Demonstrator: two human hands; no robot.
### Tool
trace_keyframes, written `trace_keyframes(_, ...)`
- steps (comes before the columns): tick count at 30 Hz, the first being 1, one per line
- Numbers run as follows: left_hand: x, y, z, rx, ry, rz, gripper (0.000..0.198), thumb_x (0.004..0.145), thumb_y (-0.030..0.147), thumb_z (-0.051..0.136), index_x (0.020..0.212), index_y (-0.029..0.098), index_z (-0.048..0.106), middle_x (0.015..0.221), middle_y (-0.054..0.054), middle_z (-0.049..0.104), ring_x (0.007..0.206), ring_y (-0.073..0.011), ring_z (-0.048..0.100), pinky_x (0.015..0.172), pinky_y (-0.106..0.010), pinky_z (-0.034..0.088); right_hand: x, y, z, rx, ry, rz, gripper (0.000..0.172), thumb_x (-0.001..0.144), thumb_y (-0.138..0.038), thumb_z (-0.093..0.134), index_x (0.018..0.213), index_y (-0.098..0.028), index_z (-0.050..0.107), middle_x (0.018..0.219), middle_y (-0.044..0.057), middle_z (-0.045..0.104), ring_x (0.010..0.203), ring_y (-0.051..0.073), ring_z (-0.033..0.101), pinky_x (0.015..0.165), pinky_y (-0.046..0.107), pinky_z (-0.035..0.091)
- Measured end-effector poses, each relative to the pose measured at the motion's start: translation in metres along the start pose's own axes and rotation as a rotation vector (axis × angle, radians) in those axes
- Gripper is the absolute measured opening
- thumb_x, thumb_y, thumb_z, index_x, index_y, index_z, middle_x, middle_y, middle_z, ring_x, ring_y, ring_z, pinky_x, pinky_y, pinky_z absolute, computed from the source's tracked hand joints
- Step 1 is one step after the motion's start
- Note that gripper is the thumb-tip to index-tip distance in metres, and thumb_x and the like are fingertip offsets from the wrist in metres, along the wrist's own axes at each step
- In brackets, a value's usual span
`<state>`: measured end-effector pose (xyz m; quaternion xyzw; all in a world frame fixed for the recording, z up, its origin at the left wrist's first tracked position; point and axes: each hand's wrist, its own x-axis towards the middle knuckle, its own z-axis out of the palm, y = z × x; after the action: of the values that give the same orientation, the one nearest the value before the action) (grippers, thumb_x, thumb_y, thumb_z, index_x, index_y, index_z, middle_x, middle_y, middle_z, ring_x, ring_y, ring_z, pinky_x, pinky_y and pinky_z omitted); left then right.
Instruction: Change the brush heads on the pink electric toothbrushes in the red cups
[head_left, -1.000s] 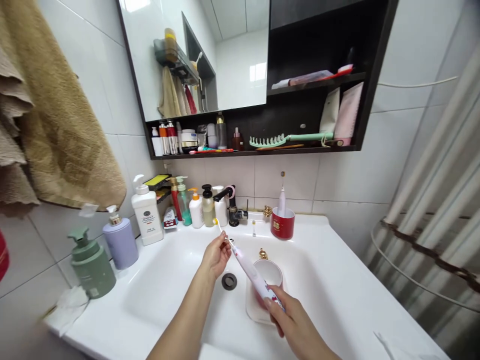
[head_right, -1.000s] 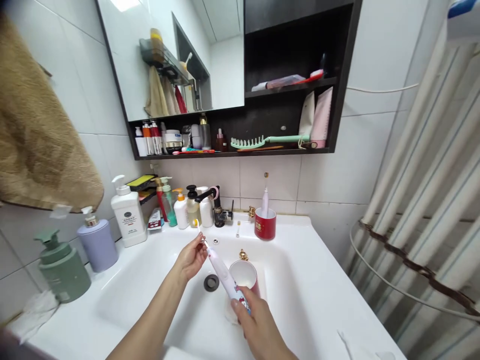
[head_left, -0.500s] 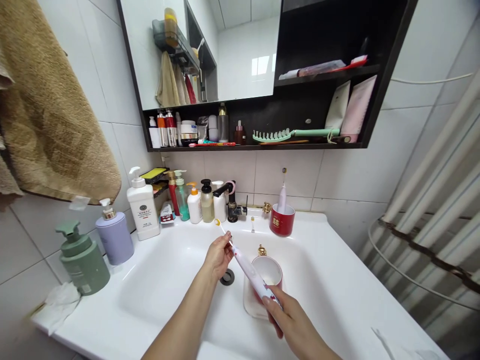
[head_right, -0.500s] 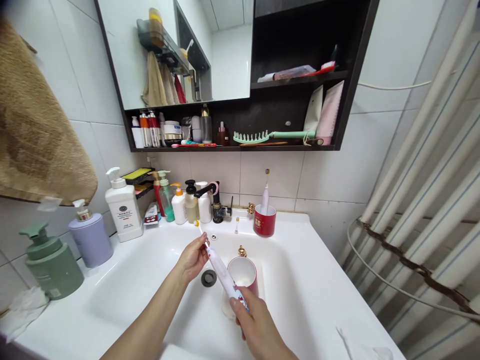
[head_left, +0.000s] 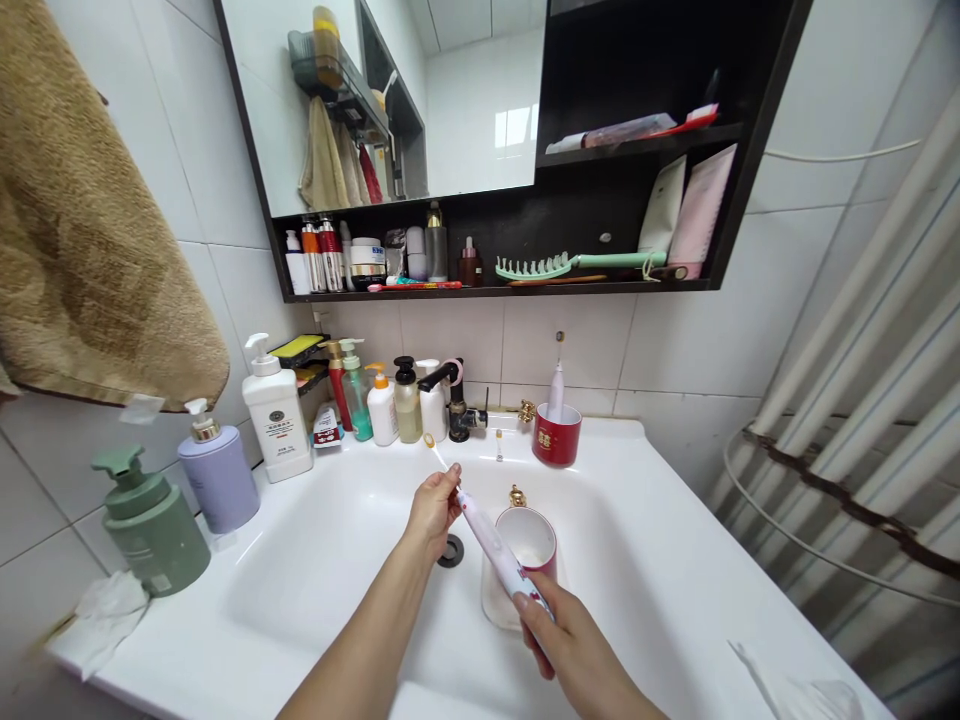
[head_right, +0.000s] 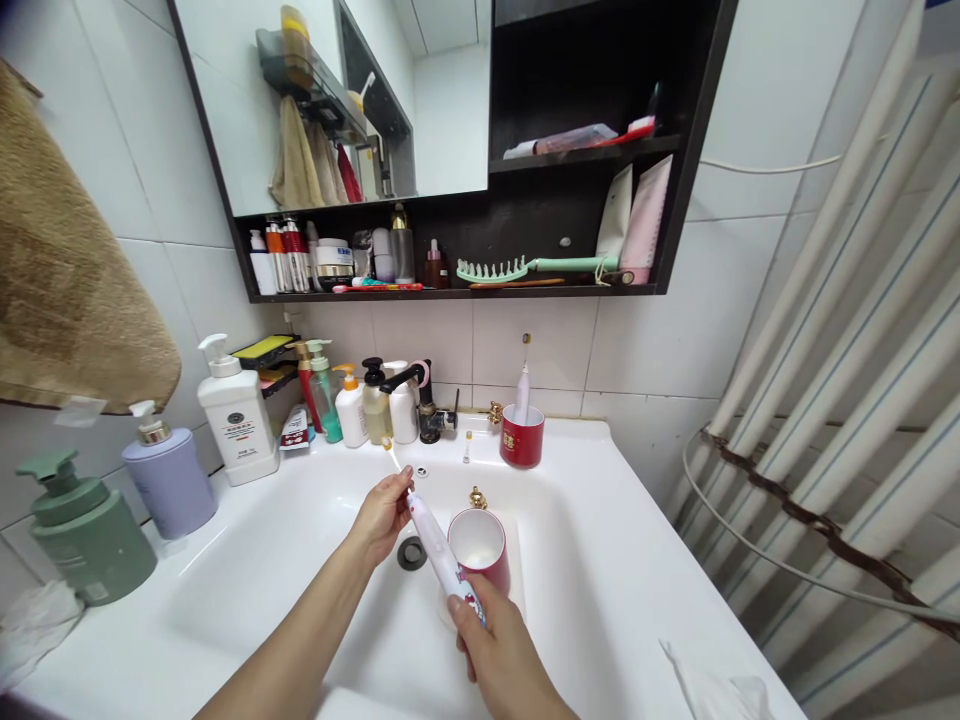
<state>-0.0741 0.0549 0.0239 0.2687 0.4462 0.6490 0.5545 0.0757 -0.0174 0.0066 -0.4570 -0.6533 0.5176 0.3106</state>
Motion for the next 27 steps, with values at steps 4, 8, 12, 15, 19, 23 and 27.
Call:
trace_keyframes(4, -0.004, -0.001, 0.003, 0.028, -0.014, -0.002, 0.035, 0.043, 0.039, 0.063, 0.049, 0.014, 0.039, 0.044, 0.007, 0.038, 0.040, -0.0014, 0.034, 0.042, -0.015, 0.031, 0.001, 0.001, 0.001, 0.028, 0.021, 0.014, 0.034, 0.069, -0.044, 0.037, 0.087, -0.015, 0.042, 0.050, -0.007, 0.033, 0.040, 0.006, 0.031, 0.040, 0.019, 0.029)
trace_keyframes(8, -0.008, 0.000, 0.006, 0.098, -0.013, 0.022, 0.035, 0.046, 0.044, 0.059, 0.050, 0.014, 0.042, 0.044, 0.007, 0.036, 0.041, -0.0023, 0.033, 0.043, -0.016, 0.031, 0.001, 0.000, 0.001, 0.059, 0.007, 0.025, 0.033, 0.069, -0.044, 0.036, 0.085, -0.016, 0.043, 0.049, -0.007, 0.033, 0.041, 0.006, 0.033, 0.041, 0.019, 0.030)
trace_keyframes(12, -0.010, 0.000, 0.010, 0.102, -0.031, 0.080, 0.037, 0.052, 0.051, 0.050, 0.056, 0.014, 0.049, 0.049, 0.004, 0.039, 0.044, -0.0041, 0.035, 0.044, -0.017, 0.032, 0.000, -0.002, 0.002, 0.036, 0.051, -0.007, 0.034, 0.070, -0.045, 0.034, 0.085, -0.016, 0.044, 0.046, -0.007, 0.033, 0.039, 0.006, 0.032, 0.041, 0.020, 0.030)
trace_keyframes(15, -0.011, -0.001, 0.012, 0.081, -0.046, 0.113, 0.037, 0.052, 0.050, 0.050, 0.055, 0.013, 0.050, 0.052, 0.002, 0.042, 0.046, -0.0046, 0.036, 0.045, -0.017, 0.032, 0.000, -0.002, 0.002, 0.024, 0.043, -0.030, 0.033, 0.070, -0.044, 0.034, 0.085, -0.016, 0.043, 0.048, -0.007, 0.034, 0.039, 0.006, 0.032, 0.042, 0.020, 0.029)
trace_keyframes(19, -0.013, -0.002, 0.013, 0.068, -0.066, 0.084, 0.036, 0.052, 0.048, 0.052, 0.057, 0.012, 0.052, 0.056, 0.000, 0.046, 0.049, -0.0054, 0.039, 0.047, -0.017, 0.034, 0.000, -0.002, 0.002, 0.051, 0.045, -0.037, 0.031, 0.071, -0.043, 0.034, 0.083, -0.016, 0.042, 0.048, -0.007, 0.033, 0.039, 0.005, 0.030, 0.041, 0.019, 0.027)
trace_keyframes(23, -0.014, -0.001, 0.013, 0.057, -0.103, 0.063, 0.034, 0.052, 0.045, 0.054, 0.057, 0.012, 0.053, 0.056, 0.000, 0.047, 0.050, -0.0056, 0.040, 0.048, -0.017, 0.033, -0.002, -0.004, 0.005, 0.182, -0.004, -0.027, 0.030, 0.069, -0.046, 0.036, 0.071, -0.016, 0.039, 0.047, -0.008, 0.032, 0.037, 0.004, 0.028, 0.038, 0.018, 0.024)
trace_keyframes(27, -0.013, 0.001, 0.014, 0.012, -0.159, 0.051, 0.031, 0.051, 0.042, 0.056, 0.055, 0.012, 0.052, 0.054, 0.000, 0.048, 0.050, -0.0058, 0.041, 0.048, -0.017, 0.032, -0.006, -0.010, 0.008, 0.456, -0.111, 0.053, 0.029, 0.069, -0.047, 0.035, 0.071, -0.018, 0.036, 0.053, -0.007, 0.036, 0.033, 0.002, 0.027, 0.036, 0.018, 0.023)
